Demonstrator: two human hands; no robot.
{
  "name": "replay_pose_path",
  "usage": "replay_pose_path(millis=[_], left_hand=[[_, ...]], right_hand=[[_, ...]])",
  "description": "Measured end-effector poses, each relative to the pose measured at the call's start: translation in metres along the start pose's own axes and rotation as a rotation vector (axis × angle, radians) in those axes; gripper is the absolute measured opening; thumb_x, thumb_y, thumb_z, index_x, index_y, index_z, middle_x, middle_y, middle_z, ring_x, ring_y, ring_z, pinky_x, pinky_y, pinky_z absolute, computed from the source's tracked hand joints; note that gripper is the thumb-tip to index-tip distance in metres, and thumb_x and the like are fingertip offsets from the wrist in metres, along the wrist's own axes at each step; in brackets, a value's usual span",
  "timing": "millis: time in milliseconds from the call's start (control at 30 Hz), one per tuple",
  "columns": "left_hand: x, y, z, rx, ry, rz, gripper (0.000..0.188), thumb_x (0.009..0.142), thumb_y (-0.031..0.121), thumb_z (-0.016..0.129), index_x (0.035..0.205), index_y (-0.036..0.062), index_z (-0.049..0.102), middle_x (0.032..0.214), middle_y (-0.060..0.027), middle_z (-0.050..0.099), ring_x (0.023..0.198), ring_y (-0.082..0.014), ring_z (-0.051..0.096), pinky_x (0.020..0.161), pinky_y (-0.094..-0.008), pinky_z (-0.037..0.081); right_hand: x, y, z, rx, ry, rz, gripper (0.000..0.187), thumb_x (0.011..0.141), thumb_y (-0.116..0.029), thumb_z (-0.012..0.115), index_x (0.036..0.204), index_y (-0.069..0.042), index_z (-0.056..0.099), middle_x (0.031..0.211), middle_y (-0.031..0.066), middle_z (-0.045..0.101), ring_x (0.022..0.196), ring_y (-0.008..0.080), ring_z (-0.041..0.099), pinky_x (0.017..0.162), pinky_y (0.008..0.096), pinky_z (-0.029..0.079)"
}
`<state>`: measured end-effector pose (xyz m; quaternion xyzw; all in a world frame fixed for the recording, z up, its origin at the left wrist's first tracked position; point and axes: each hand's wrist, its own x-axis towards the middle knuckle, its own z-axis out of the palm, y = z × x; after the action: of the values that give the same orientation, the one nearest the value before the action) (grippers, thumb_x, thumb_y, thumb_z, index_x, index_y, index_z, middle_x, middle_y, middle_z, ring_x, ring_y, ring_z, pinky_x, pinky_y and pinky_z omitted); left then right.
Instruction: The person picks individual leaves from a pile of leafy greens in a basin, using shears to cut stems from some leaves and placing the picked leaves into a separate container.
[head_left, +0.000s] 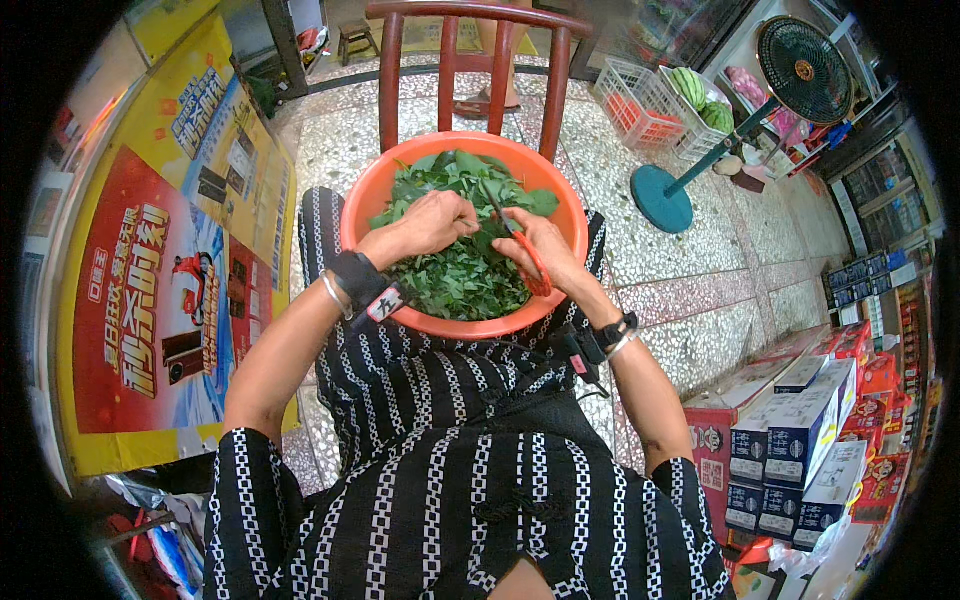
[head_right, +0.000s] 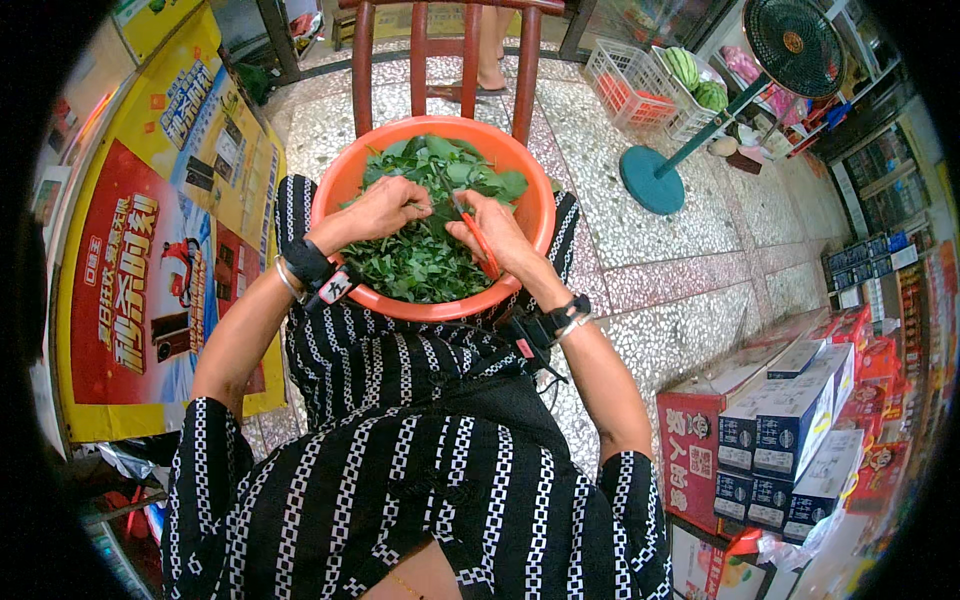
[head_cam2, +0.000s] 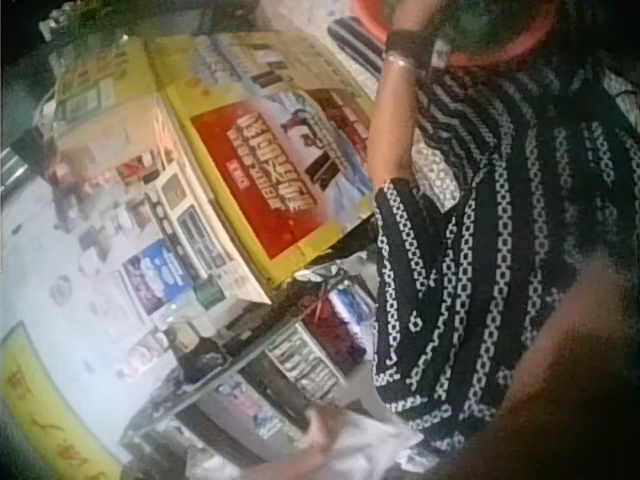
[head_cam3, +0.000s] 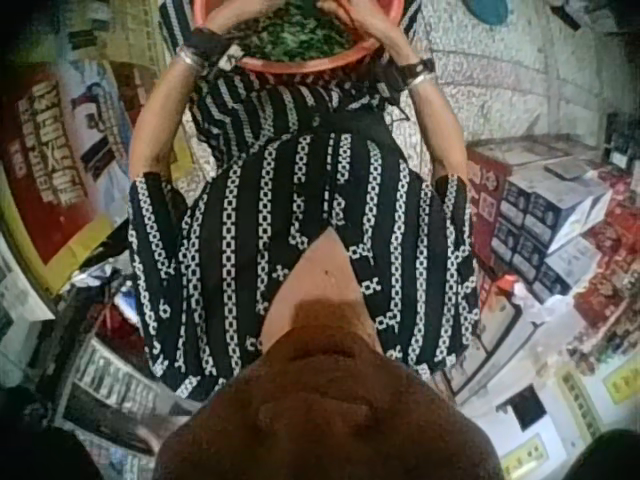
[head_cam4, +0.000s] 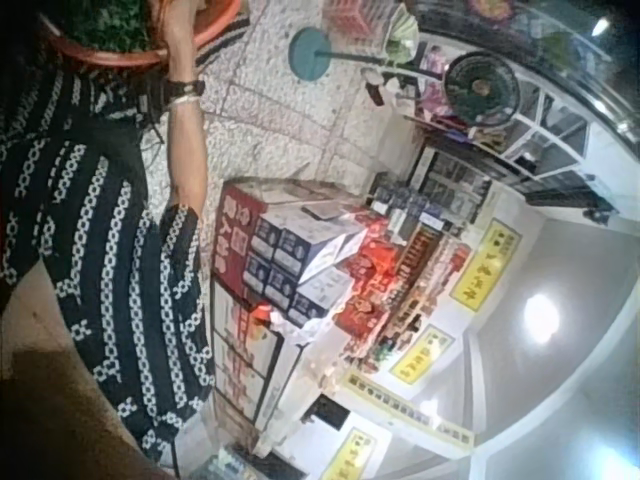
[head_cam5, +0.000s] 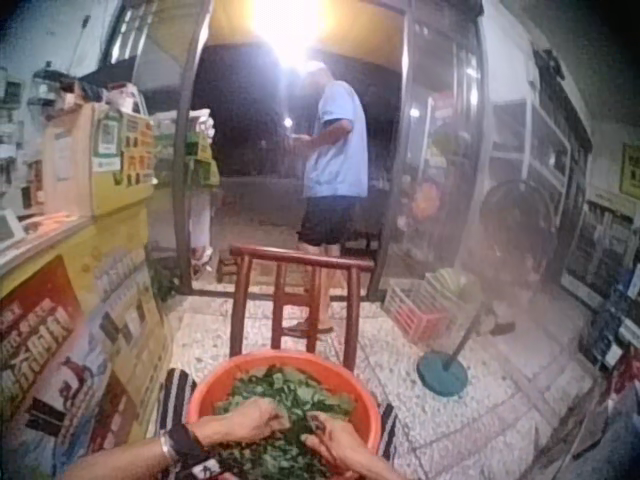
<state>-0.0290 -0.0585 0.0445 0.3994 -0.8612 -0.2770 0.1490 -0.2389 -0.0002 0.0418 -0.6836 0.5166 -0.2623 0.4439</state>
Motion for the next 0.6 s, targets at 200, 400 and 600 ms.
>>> replay_pose_path(millis=[200,400,600], left_hand=[[-0.016,-0.007,-0.004,-0.216,-0.141,0.035,0.010,0.085,0.007,0.059,0.083,-0.0018,0.062,0.070,-0.0076,0.064,0.067,-0.0166,0.062,0.063,-0.0319,0.048],[-0.031,-0.030,0.040,-0.098,0.132,0.046,0.018,0.078,0.009,0.065,0.093,0.0004,0.061,0.080,-0.0141,0.065,0.078,-0.0279,0.064,0.070,-0.0374,0.049],[-0.056,-0.056,0.088,-0.546,0.071,-0.299,0.015,0.085,0.011,0.060,0.097,0.0015,0.060,0.081,-0.0115,0.066,0.079,-0.0243,0.064,0.071,-0.0334,0.050]], right_hand=[[0.019,-0.004,0.011,0.121,-0.061,-0.046,0.020,0.086,-0.017,0.061,0.100,-0.002,0.058,0.058,-0.0030,0.051,0.047,0.0056,0.048,0.043,0.0219,0.038],[0.020,0.024,0.030,0.147,-0.031,0.071,0.012,0.087,-0.014,0.060,0.082,-0.003,0.058,0.057,-0.0027,0.051,0.043,0.0065,0.048,0.041,0.0220,0.039],[0.010,0.066,0.054,0.556,0.038,0.213,0.010,0.087,-0.013,0.060,0.084,-0.004,0.057,0.058,-0.0030,0.048,0.046,0.0073,0.047,0.046,0.0222,0.040]])
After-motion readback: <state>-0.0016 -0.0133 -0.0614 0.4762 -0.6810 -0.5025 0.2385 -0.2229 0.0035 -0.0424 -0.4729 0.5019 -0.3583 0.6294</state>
